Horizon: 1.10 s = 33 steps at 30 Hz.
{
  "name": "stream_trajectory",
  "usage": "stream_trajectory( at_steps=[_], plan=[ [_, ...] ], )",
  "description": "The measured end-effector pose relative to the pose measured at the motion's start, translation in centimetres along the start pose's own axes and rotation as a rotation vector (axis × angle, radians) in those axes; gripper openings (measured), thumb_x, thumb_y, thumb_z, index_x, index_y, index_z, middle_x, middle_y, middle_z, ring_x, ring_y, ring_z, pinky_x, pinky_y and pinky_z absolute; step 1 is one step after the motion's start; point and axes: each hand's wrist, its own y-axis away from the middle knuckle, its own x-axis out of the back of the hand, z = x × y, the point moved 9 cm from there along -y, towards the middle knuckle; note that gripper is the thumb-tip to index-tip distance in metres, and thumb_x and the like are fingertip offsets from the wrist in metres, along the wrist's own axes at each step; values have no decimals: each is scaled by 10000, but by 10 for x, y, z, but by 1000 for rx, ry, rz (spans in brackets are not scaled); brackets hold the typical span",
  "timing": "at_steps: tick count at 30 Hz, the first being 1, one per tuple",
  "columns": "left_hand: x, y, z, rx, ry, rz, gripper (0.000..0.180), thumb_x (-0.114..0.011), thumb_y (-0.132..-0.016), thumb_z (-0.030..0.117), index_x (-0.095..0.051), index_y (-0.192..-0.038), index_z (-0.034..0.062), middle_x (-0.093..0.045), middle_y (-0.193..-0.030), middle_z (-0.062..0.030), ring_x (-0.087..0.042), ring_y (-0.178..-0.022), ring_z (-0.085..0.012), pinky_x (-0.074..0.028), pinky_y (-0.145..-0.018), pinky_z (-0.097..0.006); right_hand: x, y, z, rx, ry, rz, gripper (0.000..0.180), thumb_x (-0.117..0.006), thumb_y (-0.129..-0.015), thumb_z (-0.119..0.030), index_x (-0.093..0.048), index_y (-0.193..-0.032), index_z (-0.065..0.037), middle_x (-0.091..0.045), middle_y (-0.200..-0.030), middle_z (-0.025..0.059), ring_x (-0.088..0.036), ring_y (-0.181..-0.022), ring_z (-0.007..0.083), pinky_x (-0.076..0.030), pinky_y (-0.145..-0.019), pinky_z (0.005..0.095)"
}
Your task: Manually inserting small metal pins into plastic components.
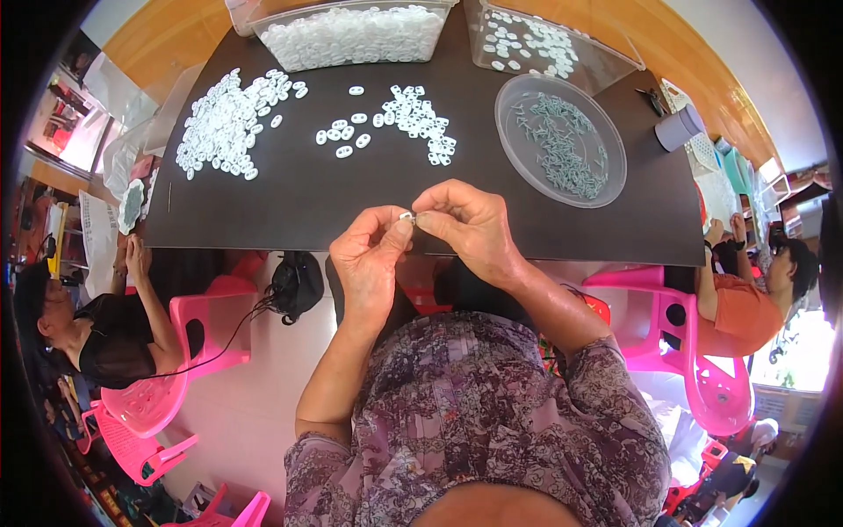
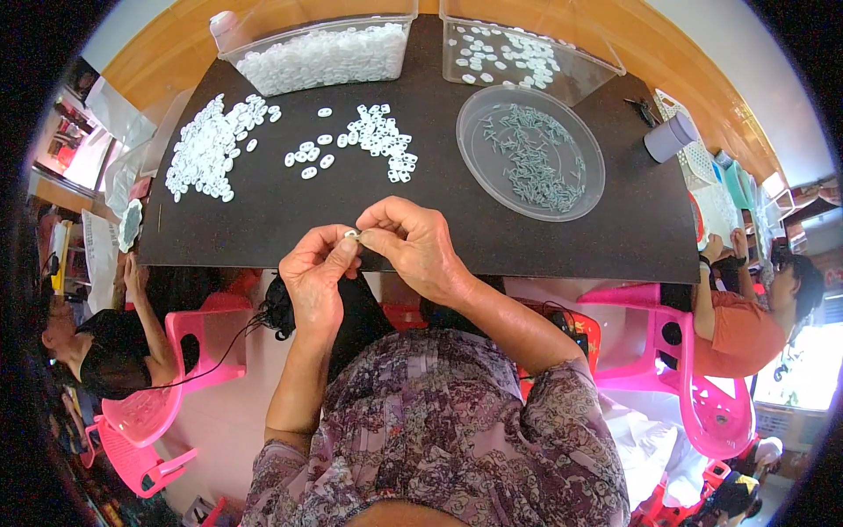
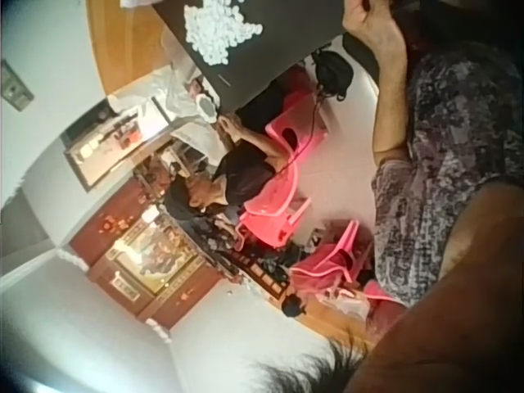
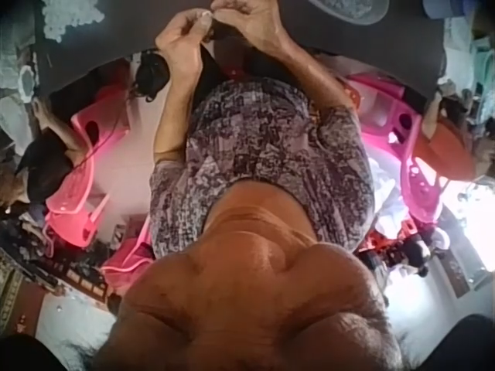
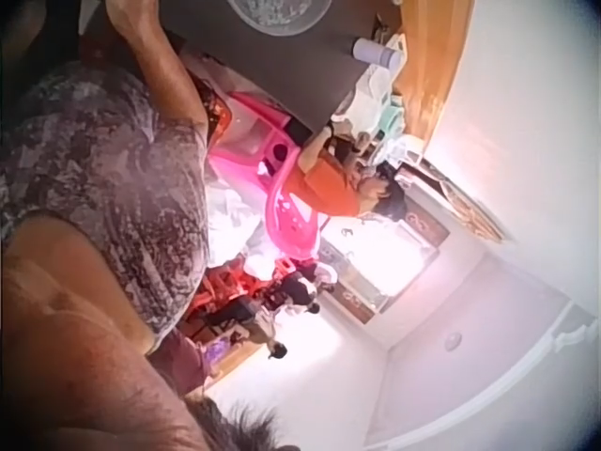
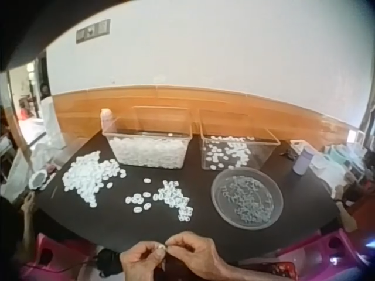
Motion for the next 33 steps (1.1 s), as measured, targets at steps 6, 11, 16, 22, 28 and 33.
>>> stream_trajectory(
  at_steps=[6, 11, 16, 22, 28, 33],
  plan=[
    [6, 2, 1, -38, -61, 18, 67, -632, -829, 36, -639, -861, -22, -603, -726, -20, -518, -592, -69, -414, -519, -187, -6, 0, 1, -6, 62, -2, 107, -603, -837, -1, -602, -940, 27, -625, -850, 31, -578, -775, 63, -484, -694, 215],
    [10, 2, 0, -34, -46, 28, 57, -622, -834, 28, -638, -853, -23, -603, -719, -25, -518, -583, -74, -411, -512, -188, -9, -2, 6, -9, 31, -18, 103, -604, -840, -9, -605, -938, 23, -627, -848, 34, -583, -795, 71, -486, -709, 220],
    [14, 2, -8, 52, 50, 47, 62, -613, -841, 28, -634, -843, -30, -601, -711, -34, -522, -574, -81, -406, -495, -195, -11, -3, 5, 10, 63, -14, 102, -600, -846, -21, -604, -937, 25, -629, -842, 35, -584, -792, 73, -486, -709, 219],
    [16, 2, -2, 13, -7, 62, 67, -611, -838, 19, -639, -869, -35, -607, -718, -35, -520, -577, -78, -415, -501, -197, -15, -4, 5, 39, 164, -12, 90, -587, -862, -63, -587, -886, 24, -611, -817, 24, -551, -754, 61, -464, -674, 221],
    [22, 3, -1, -63, -29, 71, 67, -616, -829, -1, -644, -874, -42, -607, -719, -28, -515, -589, -66, -425, -523, -193, -21, -5, 7, 46, 228, -25, 127, -576, -864, -109, -582, -863, 18, -584, -771, 17, -524, -724, 65, -443, -643, 224],
    [26, 6, 5, -135, -159, 107, 71, -625, -826, 4, -648, -873, -45, -610, -719, -28, -518, -592, -62, -433, -539, -190, -27, -8, 5, 70, 278, -22, 127, -576, -853, -107, -584, -847, 19, -570, -753, 19, -517, -710, 66, -434, -626, 226]
  ],
)
